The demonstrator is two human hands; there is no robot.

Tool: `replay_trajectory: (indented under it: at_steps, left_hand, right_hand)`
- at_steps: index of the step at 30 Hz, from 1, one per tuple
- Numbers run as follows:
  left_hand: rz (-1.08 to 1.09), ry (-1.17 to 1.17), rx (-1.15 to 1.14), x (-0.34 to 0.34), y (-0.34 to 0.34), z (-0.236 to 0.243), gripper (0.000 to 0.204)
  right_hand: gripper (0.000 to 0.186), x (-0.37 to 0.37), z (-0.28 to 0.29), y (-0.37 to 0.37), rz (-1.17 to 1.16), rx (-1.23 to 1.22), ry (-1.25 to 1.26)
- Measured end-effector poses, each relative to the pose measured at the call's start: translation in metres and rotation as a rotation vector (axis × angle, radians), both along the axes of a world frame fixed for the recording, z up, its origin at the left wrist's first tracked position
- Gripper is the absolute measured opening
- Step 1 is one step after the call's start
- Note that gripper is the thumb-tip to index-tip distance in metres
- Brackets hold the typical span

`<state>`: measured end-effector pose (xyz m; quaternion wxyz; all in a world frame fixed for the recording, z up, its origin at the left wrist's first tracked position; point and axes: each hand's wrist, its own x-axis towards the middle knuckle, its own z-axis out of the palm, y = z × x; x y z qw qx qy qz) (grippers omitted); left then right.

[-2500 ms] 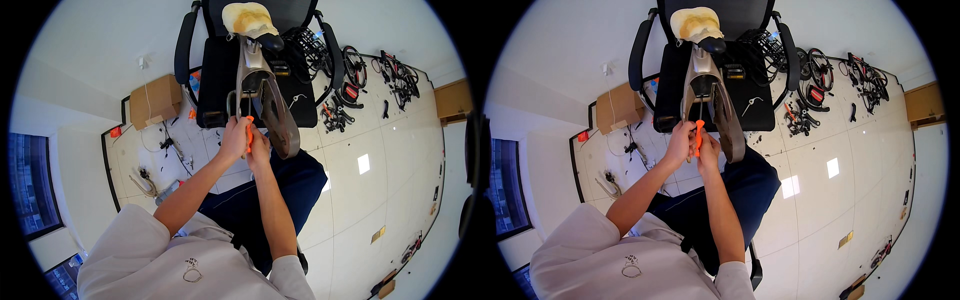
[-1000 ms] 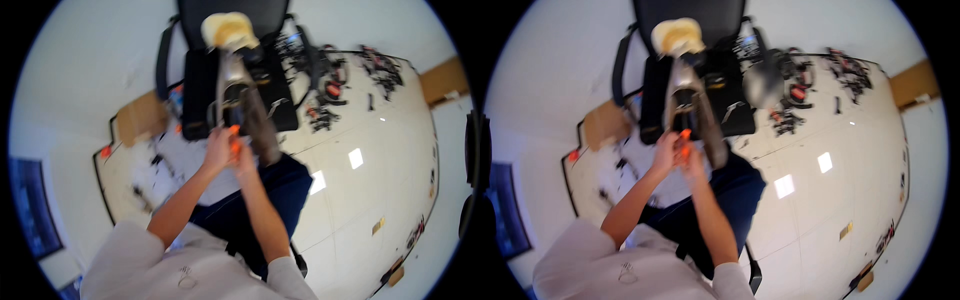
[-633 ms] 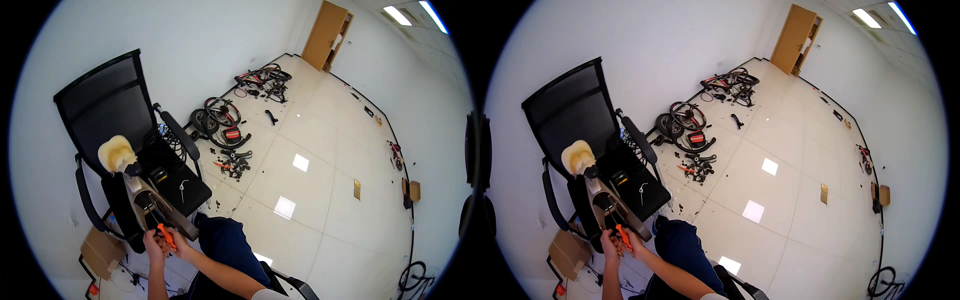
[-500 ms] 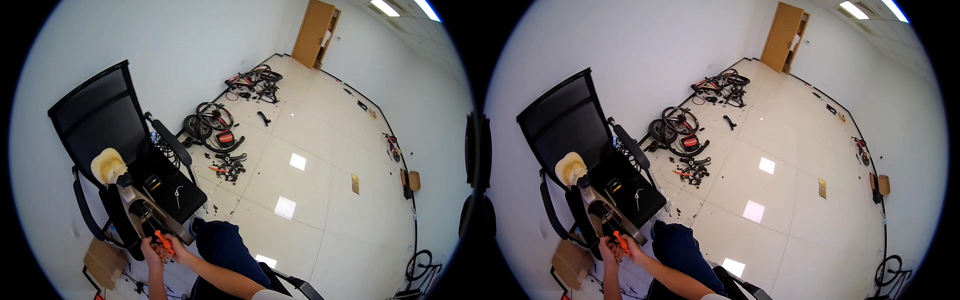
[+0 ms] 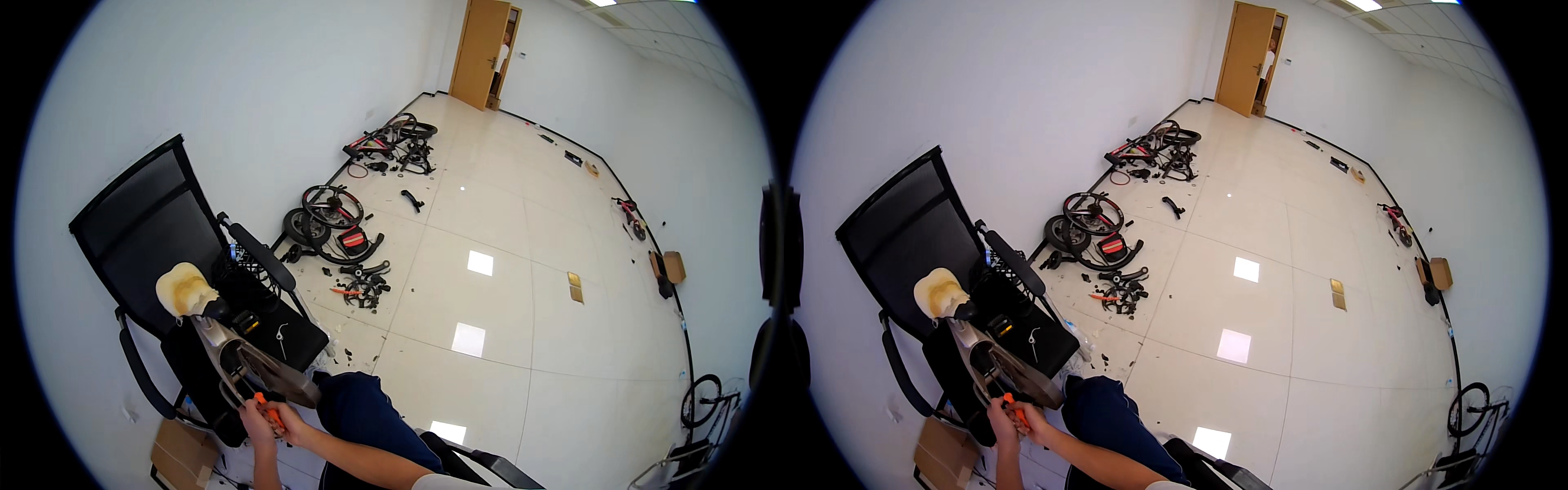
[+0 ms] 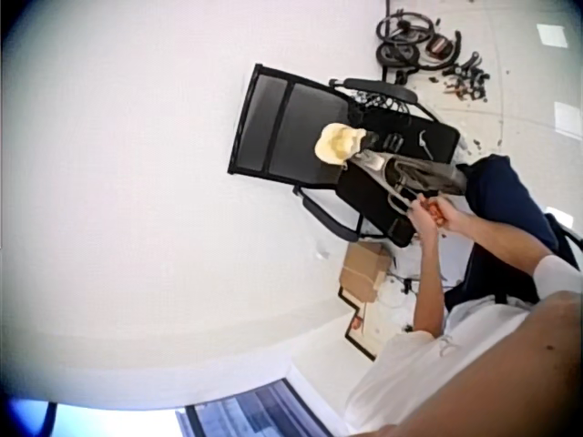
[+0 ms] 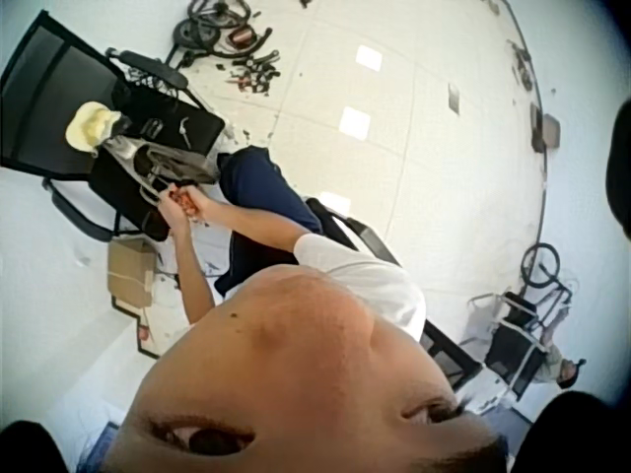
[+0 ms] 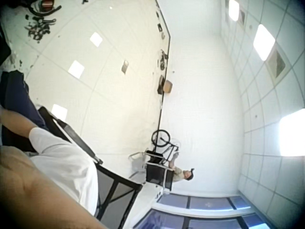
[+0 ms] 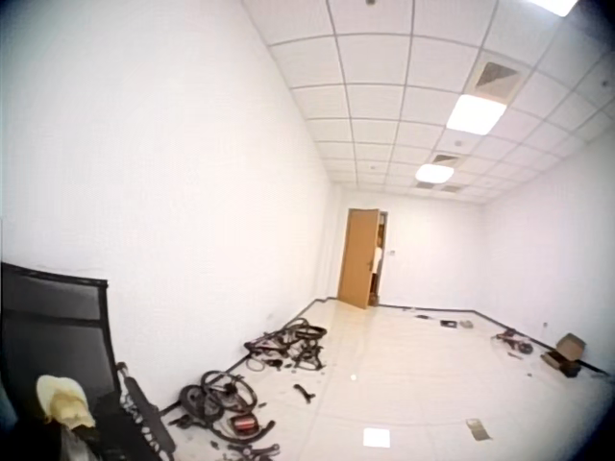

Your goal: The person uses a screwdriver to work on a bicycle part, likely a brake caliper, while seated in a chair. The person repeatedly adjusts and manipulates the part with the tool.

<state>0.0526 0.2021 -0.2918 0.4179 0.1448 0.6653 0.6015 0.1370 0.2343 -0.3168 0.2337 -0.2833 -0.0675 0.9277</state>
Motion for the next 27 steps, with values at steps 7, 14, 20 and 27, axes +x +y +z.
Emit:
replay_trajectory:
  at_steps: [7,14,20,27]
  left_hand:
    - [-0.021,0.135,-0.056,0.028,0.011,0.029,0.036]
    - [-0.013,0.078,-0.039,0.028,0.013,0.034,0.033]
    - [-0.005,0.054,-0.002,0.018,0.012,0.029,0.03]
    - [-0.019,0.021,-0.014,0.017,0.013,0.031,0.03]
  right_hand:
    - [0.015,-0.01,-0.037,0.002,-0.141,-0.027,-0.091]
    - [0.021,-0.014,-0.031,0.004,-0.204,0.001,-0.188]
    - [0.02,-0.005,-0.004,0.002,-0.144,0.05,-0.182]
    - [0.023,-0.004,0.001,0.005,-0.161,-0.015,-0.162]
